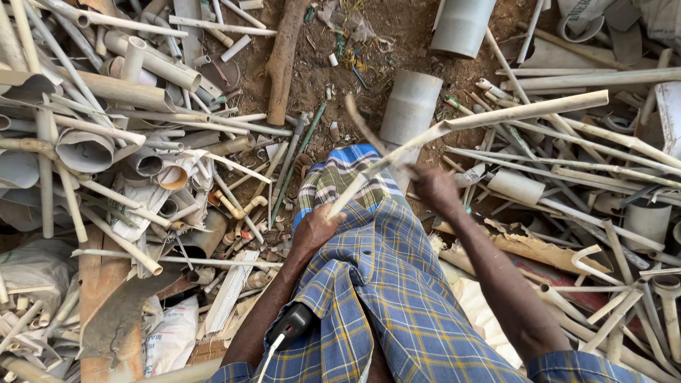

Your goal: The person uses a curved blade to cut various lengths of PVC pipe while standing in a large pile of scrap piping. The person handles several pipes one by one, scoring and cutting through them by hand.

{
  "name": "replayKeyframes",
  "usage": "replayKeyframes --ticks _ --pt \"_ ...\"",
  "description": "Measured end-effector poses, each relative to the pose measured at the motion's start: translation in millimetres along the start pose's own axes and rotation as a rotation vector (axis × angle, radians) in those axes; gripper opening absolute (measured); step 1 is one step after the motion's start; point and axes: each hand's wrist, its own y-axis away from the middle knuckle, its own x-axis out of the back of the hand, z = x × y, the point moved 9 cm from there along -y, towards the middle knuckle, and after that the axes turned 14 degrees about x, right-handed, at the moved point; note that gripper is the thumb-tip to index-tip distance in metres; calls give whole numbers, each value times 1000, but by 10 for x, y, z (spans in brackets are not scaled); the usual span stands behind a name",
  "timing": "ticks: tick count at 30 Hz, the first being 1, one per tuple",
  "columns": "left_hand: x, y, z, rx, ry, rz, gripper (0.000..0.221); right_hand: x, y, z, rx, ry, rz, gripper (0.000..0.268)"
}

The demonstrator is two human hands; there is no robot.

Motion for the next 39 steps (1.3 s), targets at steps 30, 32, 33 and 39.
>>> replayKeyframes --ticks 30,32,33,39 --pt "-449 -246 -523 -44 59 54 34 83 343 56 230 2 399 25" --pt "-338 -173 -475 -45 80 81 35 198 320 301 70 -61 383 20" --pt "-282 -154 -398 -64 77 102 36 141 322 403 -42 -92 306 21" --pt "-207 -160 -120 -41 33 93 38 -545 354 -146 -10 2 -12 36"
